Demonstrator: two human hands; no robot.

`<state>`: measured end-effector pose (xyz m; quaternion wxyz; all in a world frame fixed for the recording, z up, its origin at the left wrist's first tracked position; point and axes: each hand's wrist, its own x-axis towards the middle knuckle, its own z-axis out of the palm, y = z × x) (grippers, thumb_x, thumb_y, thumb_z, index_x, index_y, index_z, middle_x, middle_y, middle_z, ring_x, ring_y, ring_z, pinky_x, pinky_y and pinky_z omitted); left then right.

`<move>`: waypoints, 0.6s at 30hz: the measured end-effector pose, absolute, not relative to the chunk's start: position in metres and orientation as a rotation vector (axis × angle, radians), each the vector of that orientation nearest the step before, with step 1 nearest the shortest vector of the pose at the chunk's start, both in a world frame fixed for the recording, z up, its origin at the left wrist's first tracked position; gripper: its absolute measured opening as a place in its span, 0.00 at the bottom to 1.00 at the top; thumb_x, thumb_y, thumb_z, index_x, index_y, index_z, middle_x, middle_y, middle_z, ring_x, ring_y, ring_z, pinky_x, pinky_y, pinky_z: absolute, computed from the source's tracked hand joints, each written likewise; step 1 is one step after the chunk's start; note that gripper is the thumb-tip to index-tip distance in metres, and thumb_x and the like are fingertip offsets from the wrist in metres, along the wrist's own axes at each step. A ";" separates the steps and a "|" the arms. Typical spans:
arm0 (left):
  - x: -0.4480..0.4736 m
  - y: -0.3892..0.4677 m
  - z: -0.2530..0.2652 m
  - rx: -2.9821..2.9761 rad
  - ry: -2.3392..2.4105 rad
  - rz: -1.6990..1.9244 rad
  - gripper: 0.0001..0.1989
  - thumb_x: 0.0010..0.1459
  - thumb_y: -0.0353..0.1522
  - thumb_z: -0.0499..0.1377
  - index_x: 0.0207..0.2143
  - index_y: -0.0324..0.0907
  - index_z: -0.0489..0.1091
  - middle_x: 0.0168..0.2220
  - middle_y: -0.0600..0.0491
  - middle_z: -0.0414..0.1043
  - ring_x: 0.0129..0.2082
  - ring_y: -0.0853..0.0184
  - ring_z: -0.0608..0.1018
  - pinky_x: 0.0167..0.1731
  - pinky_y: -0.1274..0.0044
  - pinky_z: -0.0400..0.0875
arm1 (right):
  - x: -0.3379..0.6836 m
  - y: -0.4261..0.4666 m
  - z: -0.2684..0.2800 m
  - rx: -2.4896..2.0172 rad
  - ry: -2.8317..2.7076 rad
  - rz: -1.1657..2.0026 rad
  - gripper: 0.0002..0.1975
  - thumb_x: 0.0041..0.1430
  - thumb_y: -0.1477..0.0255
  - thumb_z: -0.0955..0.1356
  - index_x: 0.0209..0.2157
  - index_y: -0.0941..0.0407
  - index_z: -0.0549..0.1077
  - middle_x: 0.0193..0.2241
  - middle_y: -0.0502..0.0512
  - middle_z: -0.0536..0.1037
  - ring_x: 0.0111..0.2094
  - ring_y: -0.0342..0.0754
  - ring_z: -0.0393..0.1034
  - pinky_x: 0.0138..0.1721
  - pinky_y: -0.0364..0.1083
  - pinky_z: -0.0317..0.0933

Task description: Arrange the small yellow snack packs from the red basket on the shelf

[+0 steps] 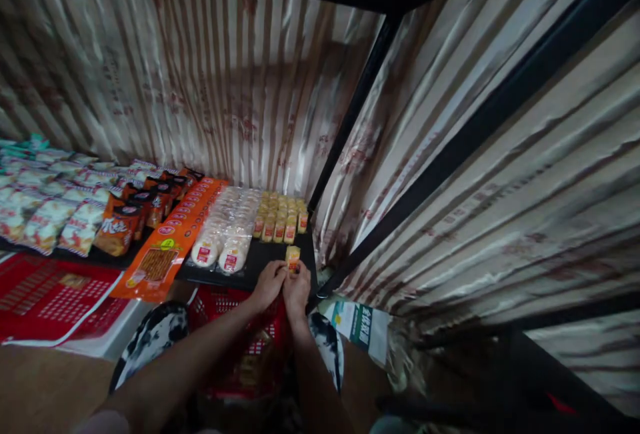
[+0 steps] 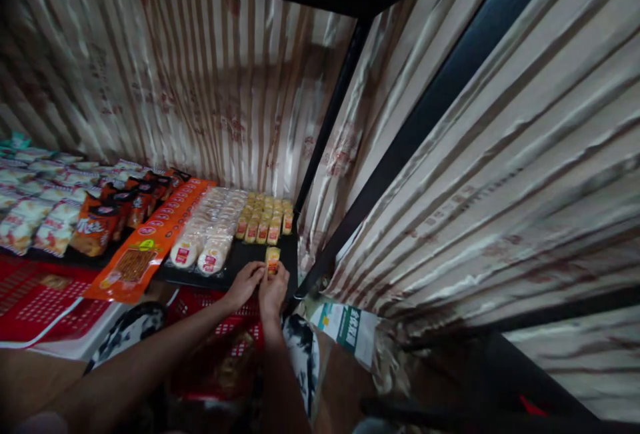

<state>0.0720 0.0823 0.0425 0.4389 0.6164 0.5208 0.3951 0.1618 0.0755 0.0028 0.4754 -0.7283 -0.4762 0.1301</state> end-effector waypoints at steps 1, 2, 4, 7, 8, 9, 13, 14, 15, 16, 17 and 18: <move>0.074 0.085 0.044 1.534 1.297 0.970 0.12 0.56 0.29 0.50 0.38 0.38 0.71 0.40 0.49 0.73 0.43 0.67 0.73 0.49 0.75 0.65 | 0.163 0.079 0.001 -1.778 -1.165 0.313 0.22 0.55 0.66 0.62 0.49 0.64 0.67 0.41 0.66 0.70 0.30 0.48 0.70 0.34 0.45 0.64; 0.076 0.088 0.045 1.535 1.301 0.955 0.12 0.56 0.29 0.50 0.39 0.38 0.71 0.41 0.48 0.73 0.44 0.67 0.73 0.49 0.75 0.64 | 0.165 0.083 -0.001 -1.777 -1.169 0.304 0.22 0.55 0.67 0.61 0.49 0.64 0.67 0.41 0.66 0.70 0.32 0.48 0.70 0.35 0.45 0.64; 0.079 0.094 0.046 1.539 1.307 0.921 0.13 0.56 0.29 0.50 0.39 0.38 0.72 0.41 0.48 0.73 0.44 0.67 0.73 0.49 0.76 0.64 | 0.168 0.089 -0.005 -1.780 -1.173 0.281 0.22 0.54 0.69 0.61 0.50 0.64 0.67 0.41 0.67 0.70 0.34 0.50 0.70 0.36 0.47 0.64; 0.085 0.104 0.045 1.567 1.309 0.887 0.13 0.57 0.29 0.50 0.40 0.37 0.72 0.43 0.47 0.73 0.45 0.67 0.73 0.50 0.76 0.64 | 0.172 0.097 -0.007 -1.798 -1.140 0.251 0.24 0.54 0.71 0.60 0.51 0.66 0.65 0.42 0.69 0.71 0.36 0.53 0.70 0.38 0.49 0.64; 0.088 0.107 0.044 1.575 1.308 0.879 0.13 0.57 0.29 0.50 0.41 0.37 0.72 0.43 0.47 0.73 0.45 0.66 0.73 0.50 0.75 0.64 | 0.173 0.100 -0.006 -1.800 -1.129 0.251 0.25 0.54 0.71 0.60 0.52 0.66 0.64 0.42 0.69 0.71 0.37 0.53 0.70 0.38 0.49 0.63; 0.090 0.110 0.043 1.580 1.306 0.877 0.13 0.57 0.29 0.50 0.41 0.37 0.72 0.43 0.47 0.73 0.45 0.66 0.73 0.50 0.75 0.64 | 0.174 0.103 -0.006 -1.801 -1.118 0.254 0.25 0.54 0.71 0.60 0.53 0.67 0.63 0.42 0.69 0.71 0.38 0.53 0.70 0.39 0.49 0.63; 0.101 0.122 0.037 1.569 1.292 0.887 0.13 0.57 0.29 0.50 0.42 0.39 0.72 0.44 0.48 0.73 0.46 0.66 0.73 0.51 0.74 0.64 | 0.179 0.115 -0.006 -1.789 -1.088 0.247 0.25 0.54 0.73 0.58 0.54 0.66 0.63 0.43 0.68 0.71 0.40 0.53 0.69 0.39 0.47 0.62; 0.104 0.124 0.036 1.568 1.285 0.889 0.14 0.57 0.29 0.50 0.42 0.39 0.71 0.45 0.48 0.73 0.46 0.66 0.73 0.51 0.74 0.64 | 0.180 0.118 -0.006 -1.785 -1.077 0.239 0.25 0.53 0.74 0.58 0.53 0.65 0.63 0.42 0.68 0.71 0.40 0.52 0.68 0.39 0.47 0.62; 0.107 0.127 0.034 1.567 1.282 0.888 0.14 0.57 0.28 0.50 0.42 0.39 0.71 0.45 0.48 0.73 0.46 0.66 0.74 0.51 0.74 0.64 | 0.182 0.121 -0.007 -1.780 -1.065 0.237 0.25 0.53 0.74 0.58 0.53 0.64 0.64 0.42 0.67 0.72 0.41 0.52 0.68 0.40 0.46 0.61; 0.109 0.130 0.033 1.566 1.281 0.885 0.14 0.57 0.28 0.50 0.42 0.39 0.71 0.45 0.48 0.74 0.46 0.66 0.74 0.52 0.73 0.64 | 0.183 0.125 -0.007 -1.775 -1.056 0.242 0.24 0.52 0.75 0.58 0.52 0.64 0.64 0.42 0.66 0.72 0.40 0.51 0.68 0.40 0.46 0.61; 0.111 0.133 0.032 1.566 1.277 0.884 0.14 0.57 0.28 0.50 0.42 0.39 0.71 0.45 0.48 0.74 0.46 0.66 0.74 0.52 0.73 0.64 | 0.185 0.128 -0.008 -1.768 -1.048 0.251 0.25 0.52 0.75 0.58 0.52 0.63 0.64 0.42 0.66 0.72 0.41 0.51 0.68 0.41 0.46 0.61; 0.113 0.136 0.031 1.568 1.268 0.885 0.14 0.57 0.28 0.50 0.42 0.39 0.71 0.45 0.48 0.73 0.46 0.66 0.74 0.52 0.73 0.64 | 0.186 0.131 -0.008 -1.761 -1.045 0.261 0.25 0.51 0.75 0.58 0.52 0.63 0.64 0.43 0.65 0.72 0.41 0.51 0.68 0.41 0.46 0.61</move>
